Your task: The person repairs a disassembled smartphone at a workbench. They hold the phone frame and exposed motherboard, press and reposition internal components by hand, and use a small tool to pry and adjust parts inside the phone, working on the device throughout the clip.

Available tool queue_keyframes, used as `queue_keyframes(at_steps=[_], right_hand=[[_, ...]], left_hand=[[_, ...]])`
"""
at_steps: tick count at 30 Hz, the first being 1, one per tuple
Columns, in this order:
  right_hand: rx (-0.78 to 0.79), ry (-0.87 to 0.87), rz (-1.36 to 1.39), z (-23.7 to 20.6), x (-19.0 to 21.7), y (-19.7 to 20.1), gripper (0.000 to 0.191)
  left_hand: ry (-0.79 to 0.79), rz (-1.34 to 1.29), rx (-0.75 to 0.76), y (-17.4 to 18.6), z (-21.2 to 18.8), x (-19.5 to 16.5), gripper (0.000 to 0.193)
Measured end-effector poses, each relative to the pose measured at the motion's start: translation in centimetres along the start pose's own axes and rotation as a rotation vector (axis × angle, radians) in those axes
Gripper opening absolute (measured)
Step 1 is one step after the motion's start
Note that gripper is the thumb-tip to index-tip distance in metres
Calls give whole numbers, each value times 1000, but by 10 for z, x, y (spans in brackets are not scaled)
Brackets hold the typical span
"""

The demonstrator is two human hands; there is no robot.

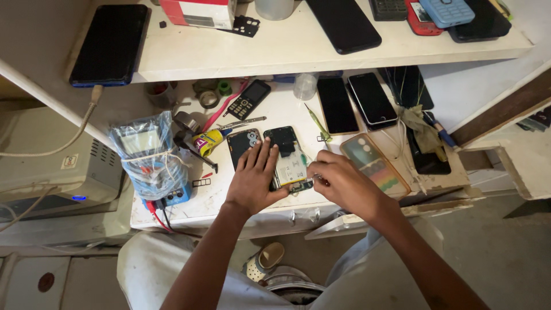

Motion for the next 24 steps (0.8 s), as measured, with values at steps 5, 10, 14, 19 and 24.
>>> queue_keyframes(at_steps=[5,10,14,19,24], right_hand=[[22,-43,-6,1,-1,0,12],[31,-4,-28,3,0,0,12],[37,-5,-61,5,-3,1,13],[44,-4,-49,5,-3,0,14],[65,-82,-7,5,-7,-1,12]], left_hand=[[6,6,22,0,0,0,99],[0,7,14,1,0,0,98],[6,5,26,0,0,0,98],[0,15,16,-1,1,0,99],[-5,13,19,-1,0,1,100]])
Point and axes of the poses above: each hand's wrist, its own z-axis towards the middle knuckle, its own y-axis out of the back of the hand, x = y × z, the point moved 5 cm from there along z, towards the middle knuckle, and after that the axes turned 7 degrees about y, right-handed, at the moved point
